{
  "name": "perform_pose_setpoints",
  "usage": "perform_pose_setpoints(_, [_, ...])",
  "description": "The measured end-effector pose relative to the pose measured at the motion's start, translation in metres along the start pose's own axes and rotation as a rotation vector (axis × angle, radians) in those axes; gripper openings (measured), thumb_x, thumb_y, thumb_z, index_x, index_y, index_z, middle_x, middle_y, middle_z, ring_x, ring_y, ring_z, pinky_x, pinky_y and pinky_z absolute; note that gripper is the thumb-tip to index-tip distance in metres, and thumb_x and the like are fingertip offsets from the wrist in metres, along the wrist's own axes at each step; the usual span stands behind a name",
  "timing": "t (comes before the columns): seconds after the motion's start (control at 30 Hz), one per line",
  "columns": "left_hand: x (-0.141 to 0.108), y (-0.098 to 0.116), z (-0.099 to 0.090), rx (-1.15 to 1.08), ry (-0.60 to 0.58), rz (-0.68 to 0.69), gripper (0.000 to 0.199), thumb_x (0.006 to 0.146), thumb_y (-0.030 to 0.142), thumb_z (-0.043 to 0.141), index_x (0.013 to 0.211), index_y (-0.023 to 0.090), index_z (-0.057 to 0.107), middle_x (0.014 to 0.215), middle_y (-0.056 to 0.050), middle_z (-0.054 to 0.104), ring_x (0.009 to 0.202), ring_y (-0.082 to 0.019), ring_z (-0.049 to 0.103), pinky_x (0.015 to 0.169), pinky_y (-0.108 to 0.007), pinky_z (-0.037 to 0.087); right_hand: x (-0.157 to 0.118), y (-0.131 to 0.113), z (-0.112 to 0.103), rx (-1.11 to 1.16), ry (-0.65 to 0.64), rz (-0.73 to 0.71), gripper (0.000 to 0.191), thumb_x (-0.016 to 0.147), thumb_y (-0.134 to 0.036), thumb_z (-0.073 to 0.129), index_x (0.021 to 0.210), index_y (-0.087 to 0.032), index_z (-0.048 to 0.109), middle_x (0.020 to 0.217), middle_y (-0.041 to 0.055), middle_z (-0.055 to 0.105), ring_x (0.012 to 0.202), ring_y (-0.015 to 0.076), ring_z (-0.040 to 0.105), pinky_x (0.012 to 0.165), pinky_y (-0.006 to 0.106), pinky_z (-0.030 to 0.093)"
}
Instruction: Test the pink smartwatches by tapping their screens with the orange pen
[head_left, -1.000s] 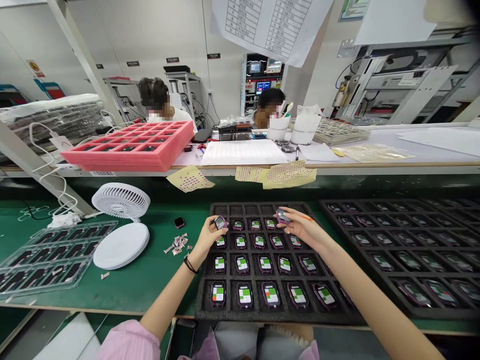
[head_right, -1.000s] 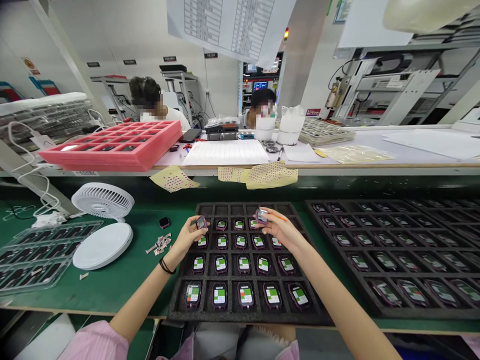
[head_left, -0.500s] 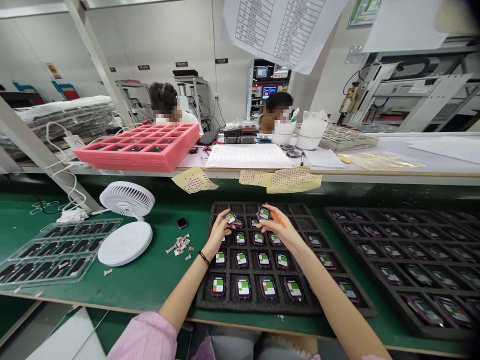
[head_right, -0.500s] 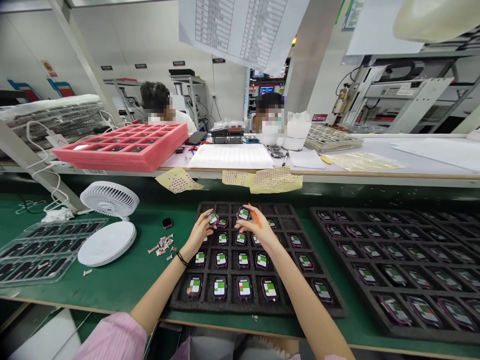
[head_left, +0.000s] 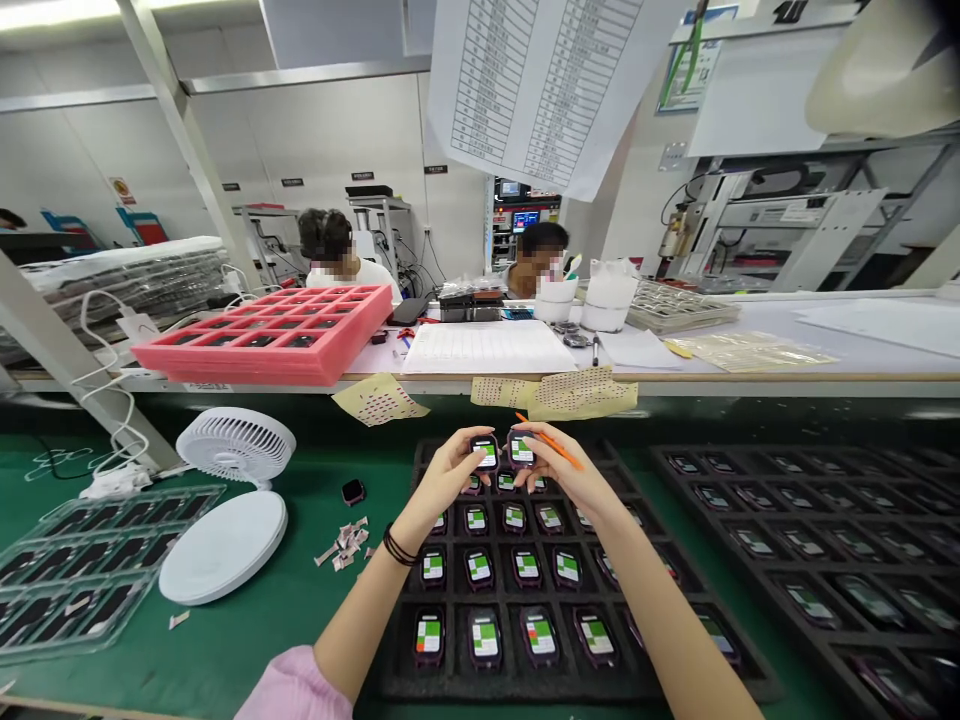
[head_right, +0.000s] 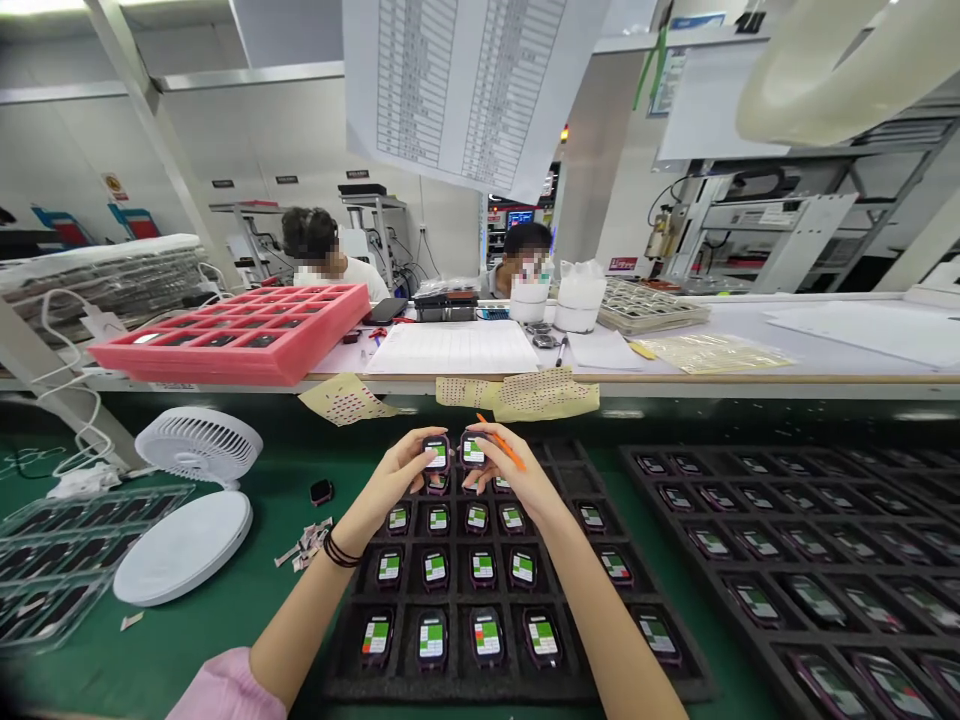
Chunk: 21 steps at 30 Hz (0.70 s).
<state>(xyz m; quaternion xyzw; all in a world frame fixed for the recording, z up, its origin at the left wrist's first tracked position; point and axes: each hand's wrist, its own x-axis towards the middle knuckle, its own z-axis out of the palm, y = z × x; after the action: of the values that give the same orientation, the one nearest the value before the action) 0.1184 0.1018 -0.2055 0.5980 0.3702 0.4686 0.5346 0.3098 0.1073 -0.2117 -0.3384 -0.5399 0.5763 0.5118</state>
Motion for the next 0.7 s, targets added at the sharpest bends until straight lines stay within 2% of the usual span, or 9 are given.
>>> perform_pose_setpoints(0.07, [-0.001, 0.0, 0.001, 0.012, 0.018, -0.012, 0.034, 0.085, 0.039, 0.056, 0.111, 0.018, 0.062, 0.072, -0.001, 0.058, 0.054, -0.009, 0.056, 0.04, -0.016, 0.03, -0.001, 0.001, 0.0, 0.006, -0.016, 0.012, 0.028, 0.085, -0.038, 0.06, 0.106, -0.02, 0.061, 0.075, 0.0009, 0.063, 0.053, 0.0164, 0.067, 0.046, 0.027, 0.052])
perform_pose_setpoints(0.13, [-0.001, -0.001, 0.001, 0.012, 0.028, -0.016, 0.034, 0.087, 0.041, 0.053, 0.111, 0.018, 0.062, 0.07, -0.001, 0.058, 0.054, -0.009, 0.056, 0.041, -0.016, 0.03, -0.002, 0.001, -0.002, 0.022, -0.063, 0.015, 0.028, 0.086, -0.036, 0.059, 0.11, -0.022, 0.06, 0.085, 0.0026, 0.065, 0.06, 0.017, 0.069, 0.051, 0.028, 0.054])
perform_pose_setpoints(0.23, [0.0, -0.005, -0.001, -0.01, 0.025, -0.003, 0.037, 0.085, 0.042, 0.057, 0.113, 0.019, 0.061, 0.084, -0.004, 0.062, 0.054, -0.009, 0.057, 0.039, -0.017, 0.029, -0.004, 0.002, -0.006, 0.014, -0.125, 0.01, 0.031, 0.084, -0.031, 0.061, 0.115, -0.025, 0.058, 0.105, 0.0047, 0.063, 0.07, 0.0172, 0.071, 0.059, 0.03, 0.057])
perform_pose_setpoints(0.3, [0.001, -0.009, -0.002, -0.025, 0.015, 0.004, 0.038, 0.082, 0.041, 0.06, 0.113, 0.019, 0.06, 0.092, -0.005, 0.063, 0.053, -0.008, 0.057, 0.039, -0.017, 0.028, -0.005, 0.002, -0.008, 0.0, -0.132, 0.0, 0.033, 0.084, -0.03, 0.062, 0.116, -0.026, 0.057, 0.111, 0.0054, 0.06, 0.072, 0.0167, 0.07, 0.061, 0.031, 0.057])
perform_pose_setpoints(0.43, [0.001, -0.014, -0.003, -0.033, -0.006, 0.022, 0.038, 0.082, 0.04, 0.06, 0.114, 0.019, 0.059, 0.096, -0.005, 0.063, 0.055, -0.006, 0.054, 0.041, -0.016, 0.031, -0.005, 0.004, -0.008, -0.03, -0.103, -0.029, 0.034, 0.082, -0.03, 0.064, 0.115, -0.025, 0.058, 0.106, 0.0048, 0.062, 0.069, 0.0161, 0.069, 0.058, 0.03, 0.058])
perform_pose_setpoints(0.6, [0.001, -0.015, -0.003, -0.049, -0.007, 0.049, 0.04, 0.081, 0.042, 0.062, 0.114, 0.018, 0.059, 0.094, -0.005, 0.061, 0.06, -0.007, 0.052, 0.045, -0.015, 0.036, -0.005, 0.003, -0.005, -0.044, -0.042, -0.039, 0.024, 0.088, -0.036, 0.057, 0.107, -0.02, 0.059, 0.08, 0.0018, 0.063, 0.055, 0.0149, 0.065, 0.049, 0.028, 0.055])
perform_pose_setpoints(0.7, [0.002, -0.016, -0.003, -0.034, -0.017, 0.055, 0.042, 0.08, 0.043, 0.063, 0.114, 0.018, 0.058, 0.096, -0.005, 0.061, 0.063, -0.007, 0.052, 0.048, -0.015, 0.04, -0.006, 0.001, -0.004, -0.027, -0.09, -0.036, 0.024, 0.09, -0.034, 0.055, 0.11, -0.021, 0.057, 0.084, 0.0027, 0.063, 0.061, 0.0172, 0.068, 0.051, 0.03, 0.056])
